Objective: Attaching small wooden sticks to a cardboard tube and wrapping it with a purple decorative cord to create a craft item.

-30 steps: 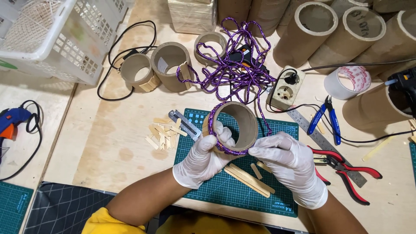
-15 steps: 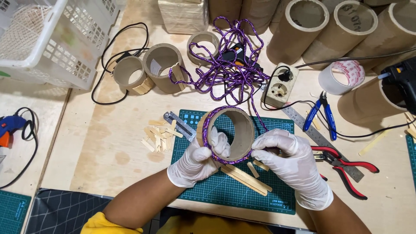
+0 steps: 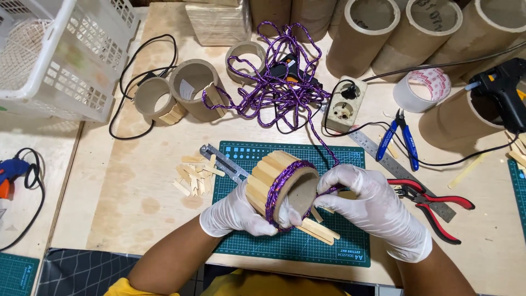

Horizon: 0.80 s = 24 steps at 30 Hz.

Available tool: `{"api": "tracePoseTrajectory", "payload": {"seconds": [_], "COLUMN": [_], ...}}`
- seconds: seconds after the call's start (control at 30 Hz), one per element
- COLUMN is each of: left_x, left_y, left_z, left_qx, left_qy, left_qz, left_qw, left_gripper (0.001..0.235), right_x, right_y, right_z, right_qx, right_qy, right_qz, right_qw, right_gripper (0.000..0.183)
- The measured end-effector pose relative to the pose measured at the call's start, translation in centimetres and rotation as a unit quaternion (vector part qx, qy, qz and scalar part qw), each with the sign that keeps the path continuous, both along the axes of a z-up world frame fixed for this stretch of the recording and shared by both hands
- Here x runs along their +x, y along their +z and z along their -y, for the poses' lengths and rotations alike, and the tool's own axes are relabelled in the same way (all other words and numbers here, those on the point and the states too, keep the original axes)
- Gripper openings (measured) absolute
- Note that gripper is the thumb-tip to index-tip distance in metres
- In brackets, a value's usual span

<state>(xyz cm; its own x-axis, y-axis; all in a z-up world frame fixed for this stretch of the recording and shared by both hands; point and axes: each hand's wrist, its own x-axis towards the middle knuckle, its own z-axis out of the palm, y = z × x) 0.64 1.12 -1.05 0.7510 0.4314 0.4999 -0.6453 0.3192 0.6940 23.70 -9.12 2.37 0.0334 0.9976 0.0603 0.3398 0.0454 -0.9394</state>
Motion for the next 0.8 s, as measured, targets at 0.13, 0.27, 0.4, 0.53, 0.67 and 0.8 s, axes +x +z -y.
{"api": "tracePoseTrajectory", "payload": {"seconds": [0.13,0.27,0.4,0.53,0.67,0.8], "left_x": [-1.2,-1.0,-0.6,-0.2,-0.2,-0.2], "left_y": [0.0,1.3,1.6,1.1,0.3,0.0], "left_z": [1.1,1.8,1.6,1.7,2.2,2.5], "left_qx": [0.044,0.114,0.194,0.364,0.511,0.623], "left_qy": [-0.026,-0.022,-0.013,0.075,0.182,0.222], "left_qz": [-0.143,-0.236,-0.217,-0.183,-0.185,-0.146], "left_qw": [0.988,0.965,0.957,0.91,0.82,0.736], "left_gripper": [0.07,0.032,0.035,0.032,0.038,0.027], "right_x": [0.6,1.6,1.5,1.0,0.9,1.1], "right_y": [0.0,-0.6,-1.1,0.1,1.4,1.9], "right_z": [-0.1,-0.1,-0.3,-0.4,-0.7,-0.4], "right_qx": [-0.109,-0.184,-0.204,-0.24,-0.202,-0.11], "right_qy": [0.019,0.059,0.028,-0.009,0.017,0.051], "right_qz": [-0.02,-0.129,-0.116,-0.086,0.089,0.165], "right_qw": [0.994,0.973,0.972,0.967,0.975,0.979], "right_gripper": [0.018,0.014,0.021,0.023,0.026,0.027]}}
